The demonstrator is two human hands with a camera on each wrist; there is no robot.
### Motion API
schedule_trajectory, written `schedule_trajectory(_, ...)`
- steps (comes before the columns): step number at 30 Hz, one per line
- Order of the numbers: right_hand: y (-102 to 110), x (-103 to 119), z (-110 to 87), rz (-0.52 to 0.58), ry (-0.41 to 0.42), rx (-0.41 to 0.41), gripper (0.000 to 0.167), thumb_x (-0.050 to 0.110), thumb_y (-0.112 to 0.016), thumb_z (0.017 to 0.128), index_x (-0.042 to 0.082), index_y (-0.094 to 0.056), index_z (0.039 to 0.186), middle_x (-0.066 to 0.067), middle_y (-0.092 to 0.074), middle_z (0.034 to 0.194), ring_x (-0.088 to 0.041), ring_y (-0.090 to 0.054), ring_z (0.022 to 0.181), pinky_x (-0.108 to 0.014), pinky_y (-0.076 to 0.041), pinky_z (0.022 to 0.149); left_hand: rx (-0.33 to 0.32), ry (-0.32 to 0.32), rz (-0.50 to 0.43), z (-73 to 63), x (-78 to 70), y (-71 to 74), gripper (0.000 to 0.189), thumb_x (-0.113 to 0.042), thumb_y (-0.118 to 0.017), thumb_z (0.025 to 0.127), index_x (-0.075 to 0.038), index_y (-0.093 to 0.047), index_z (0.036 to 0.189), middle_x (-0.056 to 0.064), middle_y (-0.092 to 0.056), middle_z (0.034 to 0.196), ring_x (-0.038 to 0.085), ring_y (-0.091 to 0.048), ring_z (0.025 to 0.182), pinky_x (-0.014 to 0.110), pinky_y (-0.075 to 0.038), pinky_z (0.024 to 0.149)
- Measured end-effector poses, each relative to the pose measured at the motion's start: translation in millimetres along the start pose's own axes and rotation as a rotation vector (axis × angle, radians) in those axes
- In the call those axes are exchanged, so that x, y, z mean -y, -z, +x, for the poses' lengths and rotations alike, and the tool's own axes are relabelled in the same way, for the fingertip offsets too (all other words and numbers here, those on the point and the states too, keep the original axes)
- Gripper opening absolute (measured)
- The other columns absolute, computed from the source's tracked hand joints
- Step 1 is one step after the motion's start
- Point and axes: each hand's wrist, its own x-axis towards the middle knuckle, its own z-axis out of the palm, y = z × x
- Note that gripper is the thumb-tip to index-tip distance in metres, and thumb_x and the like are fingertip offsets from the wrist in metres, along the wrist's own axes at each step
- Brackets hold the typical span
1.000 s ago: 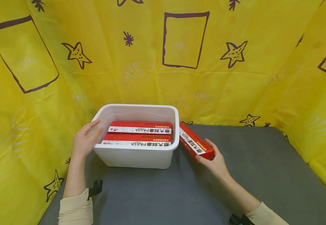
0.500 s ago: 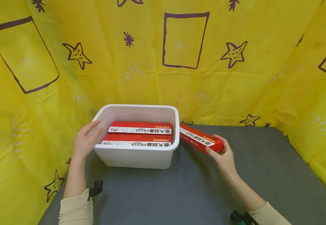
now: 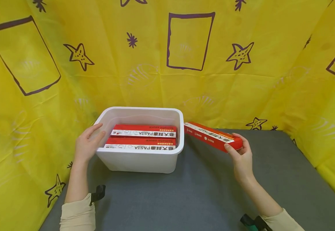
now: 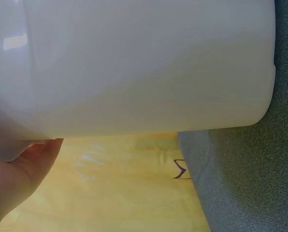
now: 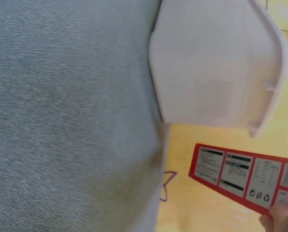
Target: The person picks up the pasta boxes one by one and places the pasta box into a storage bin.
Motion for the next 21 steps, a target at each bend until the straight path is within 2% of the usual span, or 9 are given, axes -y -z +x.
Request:
schedule_trajectory(6,-4.4,13.6,1.0,0.133,0.087,-0.024,0.040,-0.003,-0.053,0.093,0.006,-0.045,0.131,-0.012,-0.045,0.130,-0.027,-0.045,0.118,-0.022,-0.053,0.086,0.006,0.006,0.002,0.1,0.0,0.3,0.049,-0.034,-0.059,0.096,-0.011,-0.055,0.139,0.017,-0.047,0.145,0.040,-0.036,0.137,0.064,-0.027,0.107)
schedule_trajectory(13,-13.7,26.6,-0.9,0.295,0.235,0.026,0.041,-0.005,-0.052,0.090,0.004,-0.046,0.130,-0.018,-0.045,0.131,-0.029,-0.046,0.116,-0.026,-0.054,0.087,0.000,0.004,0.004,0.6,1.6,-0.3,0.049,-0.034,-0.059,0.096,-0.010,-0.056,0.139,0.017,-0.048,0.145,0.039,-0.037,0.137,0.064,-0.027,0.107)
schedule_trajectory(17,-18.5,32.1,-2.8,0.344,0.255,0.058,0.041,-0.004,-0.052,0.089,0.003,-0.046,0.129,-0.019,-0.045,0.132,-0.029,-0.047,0.116,-0.027,-0.054,0.087,-0.003,0.002,0.014,0.9,1.9,-0.9,0.050,-0.036,-0.059,0.096,-0.011,-0.056,0.139,0.017,-0.048,0.144,0.039,-0.037,0.136,0.064,-0.027,0.107)
schedule_trajectory(21,-21.4,33.0,-4.4,0.369,0.231,0.119,0.041,-0.002,-0.051,0.090,0.003,-0.045,0.130,-0.017,-0.044,0.130,-0.029,-0.046,0.117,-0.027,-0.053,0.088,0.000,-0.003,0.017,0.8,1.7,-0.9,0.049,-0.035,-0.059,0.096,-0.011,-0.056,0.139,0.018,-0.048,0.144,0.040,-0.037,0.136,0.064,-0.027,0.107)
